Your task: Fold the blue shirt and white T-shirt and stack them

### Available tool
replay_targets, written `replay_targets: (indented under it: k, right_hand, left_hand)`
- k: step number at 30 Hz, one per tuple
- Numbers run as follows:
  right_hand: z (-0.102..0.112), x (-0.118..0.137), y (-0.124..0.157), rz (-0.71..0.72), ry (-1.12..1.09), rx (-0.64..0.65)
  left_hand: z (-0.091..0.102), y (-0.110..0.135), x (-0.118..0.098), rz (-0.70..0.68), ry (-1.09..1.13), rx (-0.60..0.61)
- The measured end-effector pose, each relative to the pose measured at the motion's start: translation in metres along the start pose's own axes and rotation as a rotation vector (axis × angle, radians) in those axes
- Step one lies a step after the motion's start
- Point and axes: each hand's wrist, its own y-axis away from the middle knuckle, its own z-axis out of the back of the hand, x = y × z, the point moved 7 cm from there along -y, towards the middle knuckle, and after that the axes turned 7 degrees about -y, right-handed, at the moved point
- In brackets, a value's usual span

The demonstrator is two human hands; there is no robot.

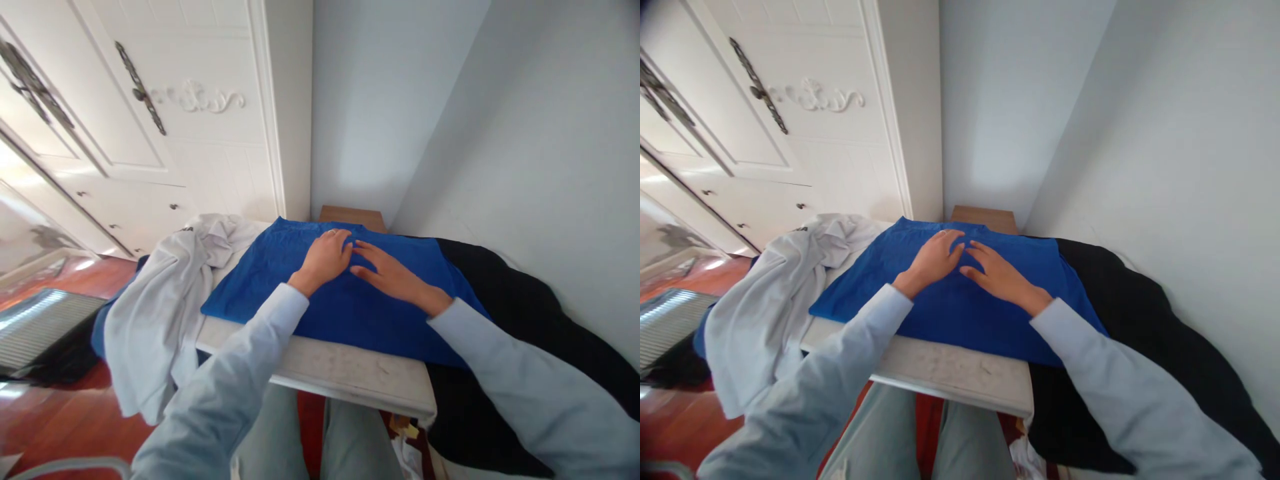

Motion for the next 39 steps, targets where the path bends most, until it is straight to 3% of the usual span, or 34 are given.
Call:
replay_targets:
  k: [3, 7, 15, 18, 25, 29, 33, 39]
  right_hand:
    - [-0.027, -0.029, -0.049, 0.021, 0.151, 0.054]
    - [-0.043, -0.077, -0.054, -0.133, 0.277, 0.136]
    - [-0.013, -0.134, -0.012, -0.249, 0.347, 0.179]
    - [0.002, -0.154, 0.005, -0.308, 0.4, 0.184]
    - [0.034, -0.183, 0.046, -0.453, 0.48, 0.136]
    - [0.043, -0.188, 0.065, -0.51, 0.468, 0.043]
    - [0.044, -0.184, 0.071, -0.532, 0.454, -0.047]
    - [0.043, -0.177, 0.067, -0.533, 0.463, -0.046]
  left_hand:
    - [-0.048, -0.034, 0.016, -0.022, -0.113, 0.172]
    - [-0.077, -0.032, 0.051, -0.138, -0.154, 0.317]
    - [-0.053, -0.006, 0.157, 0.092, -0.312, 0.377]
    - [-0.042, 0.002, 0.179, 0.142, -0.37, 0.368]
    - [-0.028, 0.014, 0.186, 0.256, -0.39, 0.231]
    - [-0.025, 0.014, 0.186, 0.264, -0.388, 0.194]
    - [-0.023, 0.013, 0.185, 0.266, -0.38, 0.179]
    - [-0.024, 0.013, 0.187, 0.266, -0.394, 0.183]
